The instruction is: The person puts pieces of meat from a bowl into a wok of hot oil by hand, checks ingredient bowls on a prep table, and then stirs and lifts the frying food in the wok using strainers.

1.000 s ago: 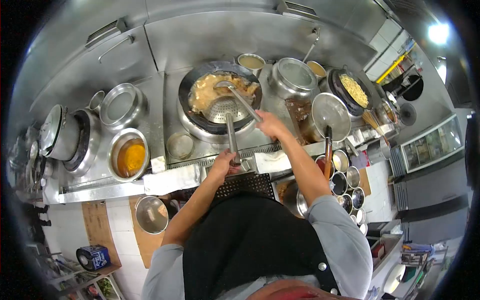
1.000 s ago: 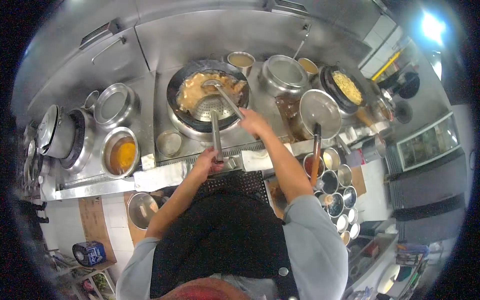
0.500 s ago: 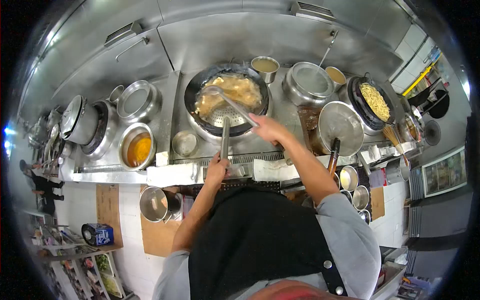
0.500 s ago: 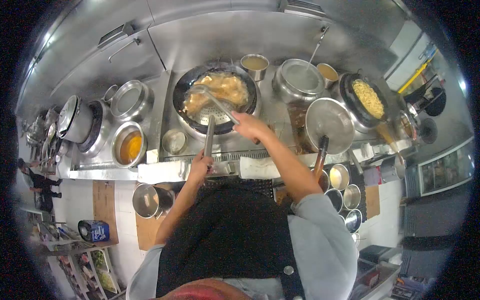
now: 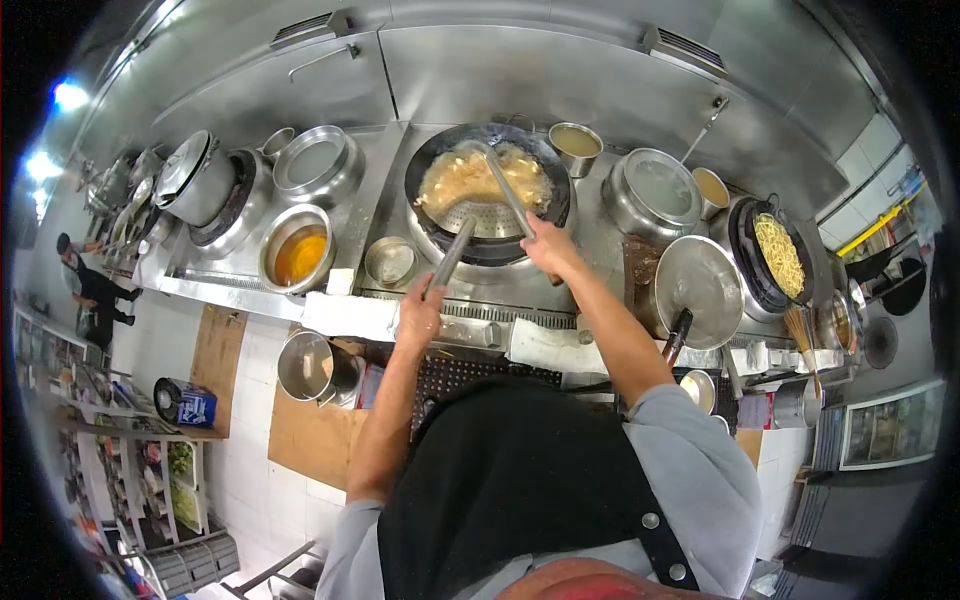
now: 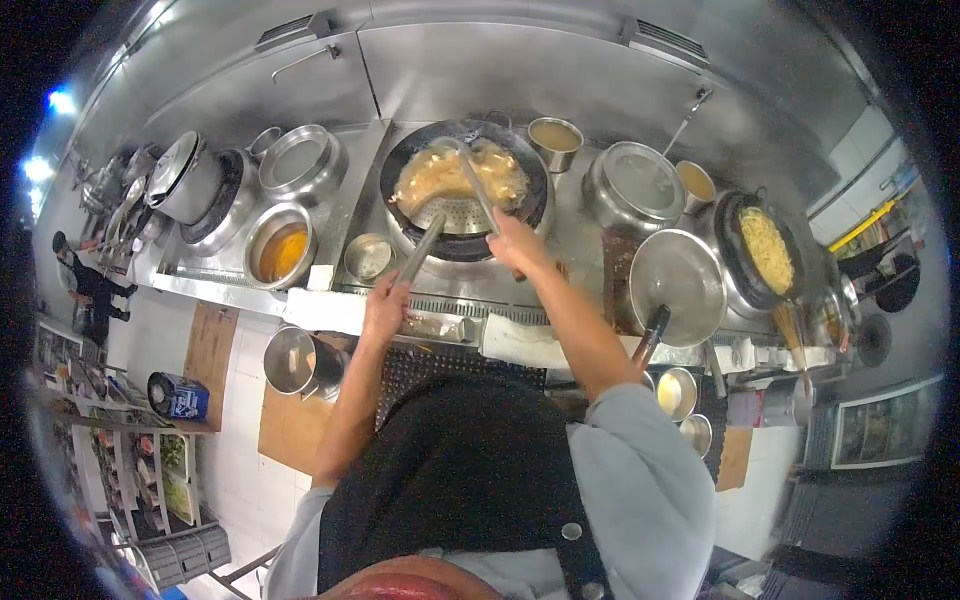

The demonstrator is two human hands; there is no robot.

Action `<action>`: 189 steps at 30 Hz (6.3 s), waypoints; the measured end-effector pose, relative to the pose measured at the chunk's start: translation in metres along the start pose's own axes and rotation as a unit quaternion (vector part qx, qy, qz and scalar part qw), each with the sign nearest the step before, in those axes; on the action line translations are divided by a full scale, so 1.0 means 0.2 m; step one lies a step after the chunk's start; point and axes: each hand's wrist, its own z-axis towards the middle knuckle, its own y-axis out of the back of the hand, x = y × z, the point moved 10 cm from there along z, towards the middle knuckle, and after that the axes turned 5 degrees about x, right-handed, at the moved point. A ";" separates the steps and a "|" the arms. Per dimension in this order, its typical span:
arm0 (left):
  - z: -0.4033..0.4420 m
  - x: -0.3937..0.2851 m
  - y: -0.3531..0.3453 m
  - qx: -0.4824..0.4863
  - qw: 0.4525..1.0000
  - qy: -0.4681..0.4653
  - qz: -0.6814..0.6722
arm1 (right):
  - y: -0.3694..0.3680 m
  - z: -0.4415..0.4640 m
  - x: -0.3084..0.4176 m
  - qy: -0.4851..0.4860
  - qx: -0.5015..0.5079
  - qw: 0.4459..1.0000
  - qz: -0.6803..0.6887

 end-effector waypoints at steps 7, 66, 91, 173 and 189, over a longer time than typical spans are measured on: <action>0.16 -0.03 0.30 0.045 0.997 0.013 -0.056 | 0.11 -0.12 0.08 -0.070 0.069 0.995 0.020; -1.16 0.08 -2.29 0.619 0.681 0.312 -0.235 | 0.75 -1.43 -0.48 -0.198 -0.129 0.848 0.474; 0.66 -0.33 0.43 0.003 0.897 -0.115 0.427 | -0.32 0.03 -0.38 -0.182 -0.141 0.952 0.203; 0.89 -0.29 0.49 0.132 0.932 -0.162 0.296 | -0.13 -0.08 0.22 -0.200 -0.005 0.976 0.082; 1.11 -0.12 0.28 0.248 0.960 -0.072 0.105 | -0.37 -0.05 0.11 -0.259 -0.103 0.780 0.560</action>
